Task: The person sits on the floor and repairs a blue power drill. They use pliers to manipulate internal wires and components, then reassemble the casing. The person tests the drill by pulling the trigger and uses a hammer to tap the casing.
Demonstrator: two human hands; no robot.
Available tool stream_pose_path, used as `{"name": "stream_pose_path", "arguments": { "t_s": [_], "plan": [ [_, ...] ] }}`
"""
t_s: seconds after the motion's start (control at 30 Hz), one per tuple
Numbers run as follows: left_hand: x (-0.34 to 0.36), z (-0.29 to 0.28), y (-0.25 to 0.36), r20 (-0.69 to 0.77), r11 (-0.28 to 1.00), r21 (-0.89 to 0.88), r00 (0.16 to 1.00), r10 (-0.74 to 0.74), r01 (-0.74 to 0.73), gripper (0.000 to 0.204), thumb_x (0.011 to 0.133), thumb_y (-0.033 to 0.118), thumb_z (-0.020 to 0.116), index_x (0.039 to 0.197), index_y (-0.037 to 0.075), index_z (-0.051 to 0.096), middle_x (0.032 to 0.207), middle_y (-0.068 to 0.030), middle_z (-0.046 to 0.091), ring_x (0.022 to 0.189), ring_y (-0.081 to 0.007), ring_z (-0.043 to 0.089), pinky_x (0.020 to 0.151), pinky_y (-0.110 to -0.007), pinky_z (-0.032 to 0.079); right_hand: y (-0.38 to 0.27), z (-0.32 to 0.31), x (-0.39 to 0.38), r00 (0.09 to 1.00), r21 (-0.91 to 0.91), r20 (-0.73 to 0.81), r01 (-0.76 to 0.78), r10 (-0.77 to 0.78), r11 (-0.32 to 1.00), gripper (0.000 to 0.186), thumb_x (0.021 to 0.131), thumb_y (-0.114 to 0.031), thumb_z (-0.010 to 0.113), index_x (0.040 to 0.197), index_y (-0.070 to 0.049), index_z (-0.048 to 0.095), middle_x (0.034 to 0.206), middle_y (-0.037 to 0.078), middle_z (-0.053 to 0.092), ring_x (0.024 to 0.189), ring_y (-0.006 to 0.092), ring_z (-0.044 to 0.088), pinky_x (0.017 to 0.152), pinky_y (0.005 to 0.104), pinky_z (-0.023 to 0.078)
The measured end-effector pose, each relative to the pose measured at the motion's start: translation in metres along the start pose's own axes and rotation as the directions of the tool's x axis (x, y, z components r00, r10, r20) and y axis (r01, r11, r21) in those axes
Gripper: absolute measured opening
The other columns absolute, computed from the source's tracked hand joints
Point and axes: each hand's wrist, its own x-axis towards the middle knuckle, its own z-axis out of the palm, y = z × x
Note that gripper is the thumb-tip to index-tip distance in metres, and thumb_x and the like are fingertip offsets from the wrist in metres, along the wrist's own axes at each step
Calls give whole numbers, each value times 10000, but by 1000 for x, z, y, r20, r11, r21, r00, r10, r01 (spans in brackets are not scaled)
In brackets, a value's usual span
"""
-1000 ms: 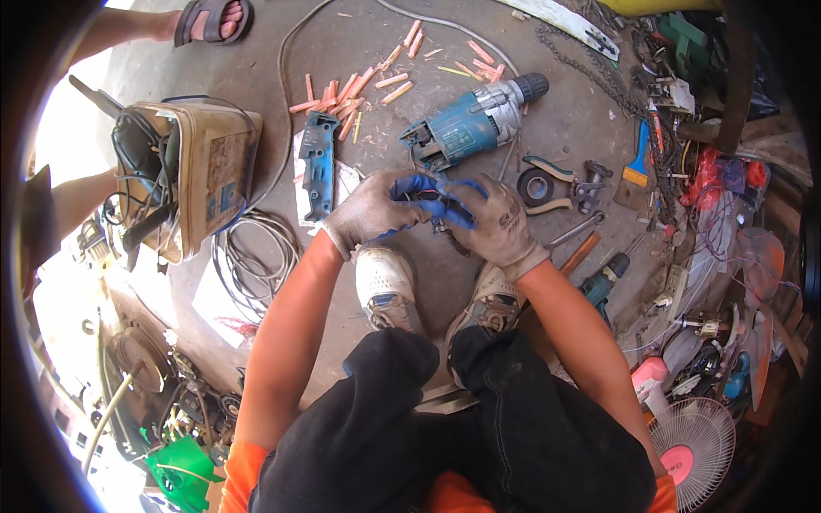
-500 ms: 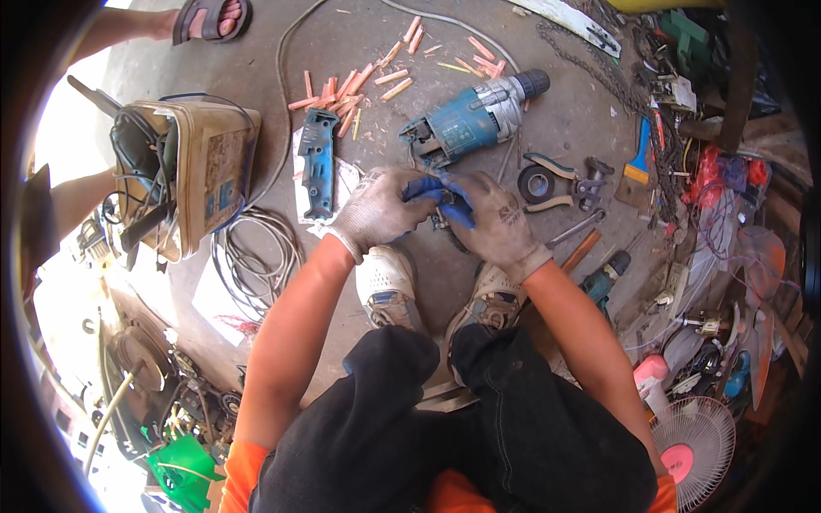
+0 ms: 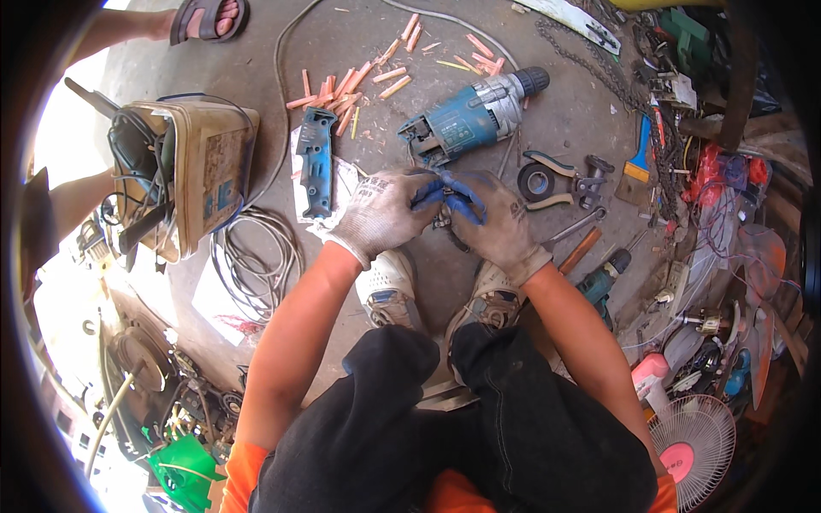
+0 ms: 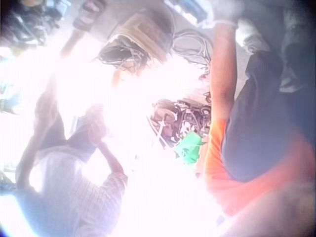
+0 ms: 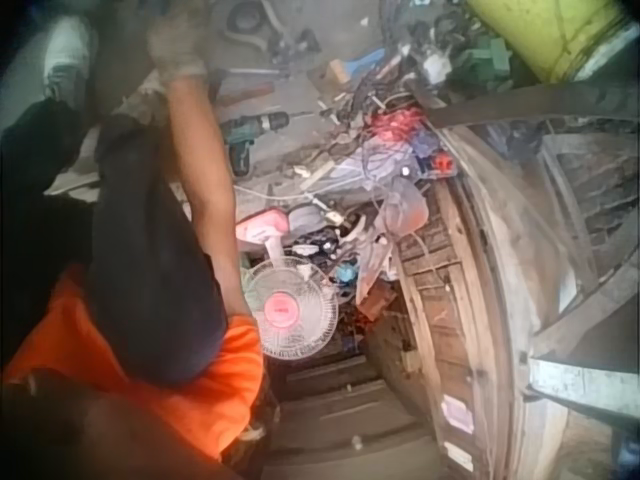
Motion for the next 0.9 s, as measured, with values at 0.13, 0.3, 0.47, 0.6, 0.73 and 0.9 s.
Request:
{"name": "stream_pose_path", "arguments": {
  "t_s": [0.13, 0.3, 0.47, 0.6, 0.73, 0.9],
  "plan": [
    [-1, -2, -1, 36, 997, 56, 998, 43, -45, 367, 867, 129, 712, 1210, 0, 681, 1125, -250, 679, 1018, -443, 668, 871, -457, 536, 6, 2, 0, 999, 99, -10, -45, 47, 994, 411, 832, -91, 696, 1238, -42, 654, 1134, 211, 673, 1043, 420, 662, 898, 461, 549],
    [-1, -2, 2, 69, 990, 137, 998, 9, -18, 425, 861, 129, 732, 1263, 13, 656, 1151, -240, 672, 1014, -430, 672, 873, -457, 538, 3, 0, 0, 989, 119, 17, -147, 146, 982, 519, 828, -120, 716, 1334, -60, 619, 1208, 222, 670, 1105, 417, 658, 947, 455, 539],
    [-2, 3, 1, -21, 990, 132, 999, 48, -45, 407, 870, 133, 731, 1253, 10, 665, 1183, -223, 674, 1029, -423, 673, 888, -447, 542, 2, 0, -2, 992, 90, -1, -128, 129, 988, 578, 848, -129, 704, 1409, -77, 575, 1264, 234, 657, 1145, 418, 649, 971, 454, 532],
    [0, 9, -1, -61, 998, 40, 997, 53, -50, 363, 890, 154, 728, 1220, 8, 689, 1191, -206, 684, 1035, -397, 686, 893, -425, 547, -3, -1, -9, 997, 83, -33, -65, 68, 994, 549, 862, -118, 695, 1398, -74, 582, 1228, 223, 673, 1111, 394, 671, 942, 440, 544],
    [-1, 8, 1, -92, 996, 43, 992, 86, -82, 329, 907, 169, 729, 1192, 6, 710, 1145, -182, 718, 1014, -359, 712, 898, -405, 550, 2, -21, -13, 970, 192, 21, -243, 244, 951, 506, 884, -127, 693, 1376, -58, 596, 1134, 204, 704, 988, 335, 714, 863, 395, 570],
    [-1, 8, 3, -76, 999, -21, 997, 28, -30, 318, 916, 174, 726, 1181, 0, 713, 1146, -177, 722, 1003, -344, 718, 900, -394, 551, 45, -110, 16, 839, -333, -458, -469, 295, 818, 375, 892, -226, 711, 1242, -93, 699, 1019, 152, 709, 939, 303, 693, 861, 412, 559]
  ]
}}
